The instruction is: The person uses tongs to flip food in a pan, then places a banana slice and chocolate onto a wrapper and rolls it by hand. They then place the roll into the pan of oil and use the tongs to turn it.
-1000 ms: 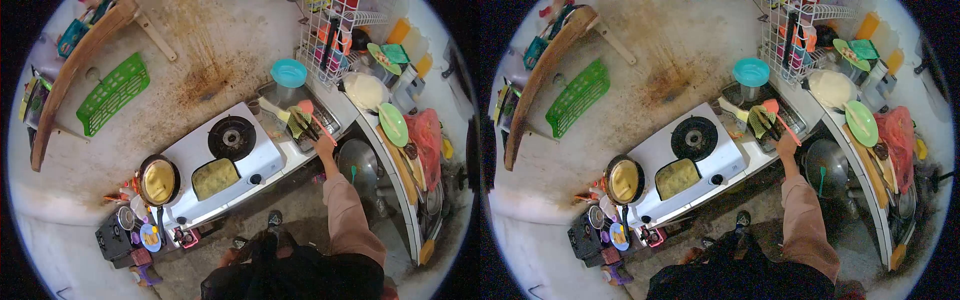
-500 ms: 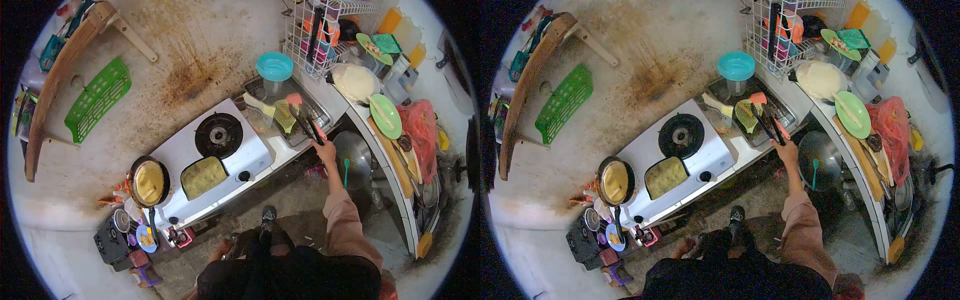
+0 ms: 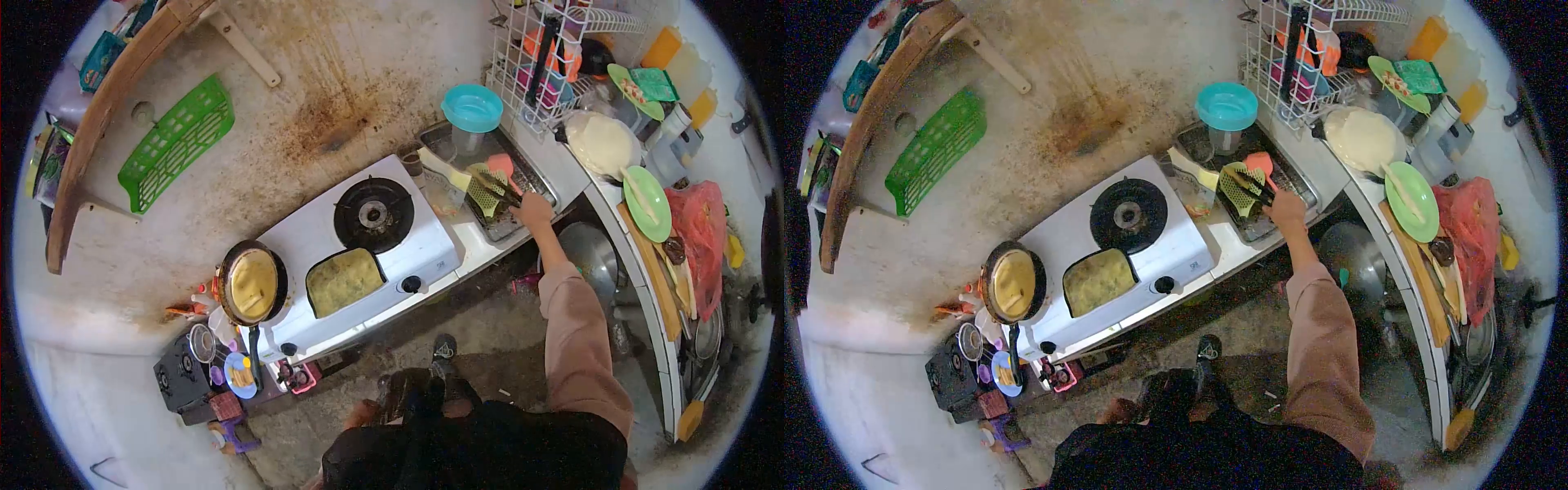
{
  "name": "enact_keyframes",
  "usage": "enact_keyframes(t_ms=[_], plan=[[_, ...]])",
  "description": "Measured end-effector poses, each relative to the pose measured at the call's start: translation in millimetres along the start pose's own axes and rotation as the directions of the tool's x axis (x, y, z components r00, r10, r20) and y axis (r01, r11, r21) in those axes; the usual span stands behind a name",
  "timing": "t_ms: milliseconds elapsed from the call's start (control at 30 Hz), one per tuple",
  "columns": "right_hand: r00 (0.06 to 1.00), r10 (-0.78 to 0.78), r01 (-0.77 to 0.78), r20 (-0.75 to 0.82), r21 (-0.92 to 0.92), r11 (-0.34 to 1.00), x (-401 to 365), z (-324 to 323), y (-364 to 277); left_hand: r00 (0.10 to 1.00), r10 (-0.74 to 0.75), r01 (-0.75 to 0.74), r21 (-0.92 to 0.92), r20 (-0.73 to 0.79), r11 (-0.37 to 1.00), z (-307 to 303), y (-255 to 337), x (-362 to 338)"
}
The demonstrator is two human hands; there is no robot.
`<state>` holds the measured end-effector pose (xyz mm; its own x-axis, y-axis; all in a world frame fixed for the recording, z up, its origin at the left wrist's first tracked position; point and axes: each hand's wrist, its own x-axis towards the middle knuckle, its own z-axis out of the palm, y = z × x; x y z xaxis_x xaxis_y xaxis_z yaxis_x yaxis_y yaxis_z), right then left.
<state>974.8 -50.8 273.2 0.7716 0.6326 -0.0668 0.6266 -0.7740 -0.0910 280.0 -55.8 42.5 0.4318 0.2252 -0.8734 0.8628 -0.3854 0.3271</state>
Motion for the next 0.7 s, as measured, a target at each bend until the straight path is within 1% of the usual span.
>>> enact_keyframes(t_ms=[33,100,200,300,367,400,433,500,533,600,633,667,700], plan=[[1.0,0.013,-0.013,-0.011,0.027,1.0,-3,-1,-2,0.996,-0.081,0.076,-0.115,-0.034,0.99,5,2,-3],[0.998,0.042,-0.04,-0.035,0.077,0.996,-14,-2,-2,0.968,-0.242,0.204,-0.343,-0.071,0.917,12,8,-6],[0.992,0.098,-0.08,-0.08,0.206,0.975,-27,5,-3,0.997,-0.025,0.003,-0.273,-0.077,0.962,-4,18,-20],[0.984,0.173,-0.159,-0.041,0.234,0.959,-23,33,1,0.998,-0.066,0.057,-0.298,-0.022,0.953,-21,33,-22],[0.98,0.164,-0.126,-0.114,0.286,0.95,-25,48,1,0.992,-0.037,0.01,-0.22,-0.118,0.975,-7,15,3],[0.976,0.16,-0.108,-0.146,0.312,0.944,-27,54,0,0.992,0.0,-0.022,-0.168,-0.129,0.985,-9,15,3],[0.98,0.188,-0.161,-0.065,0.3,0.94,-25,54,-1,0.989,0.036,-0.053,-0.116,-0.141,0.992,-11,15,3],[0.965,0.244,-0.262,0.101,0.267,0.927,-20,56,-2,0.985,0.148,-0.147,0.013,-0.083,0.989,-36,37,-19],[0.972,0.226,-0.235,0.062,0.271,0.933,-22,55,-3,0.993,0.051,-0.064,-0.117,-0.106,0.991,-40,46,-28],[0.981,0.194,-0.182,-0.017,0.274,0.944,-27,52,-4,0.983,-0.144,0.093,-0.369,-0.113,0.925,-44,54,-38],[0.98,0.197,-0.184,-0.024,0.264,0.947,-29,52,-4,0.986,-0.022,-0.019,-0.242,-0.165,0.97,-47,54,-41],[0.979,0.201,-0.186,-0.033,0.254,0.949,-30,52,-4,0.974,0.107,-0.13,-0.106,-0.201,0.986,-49,55,-45],[0.978,0.204,-0.188,-0.043,0.242,0.952,-30,52,-3,0.947,0.238,-0.237,0.033,-0.217,0.971,-47,51,-46]])
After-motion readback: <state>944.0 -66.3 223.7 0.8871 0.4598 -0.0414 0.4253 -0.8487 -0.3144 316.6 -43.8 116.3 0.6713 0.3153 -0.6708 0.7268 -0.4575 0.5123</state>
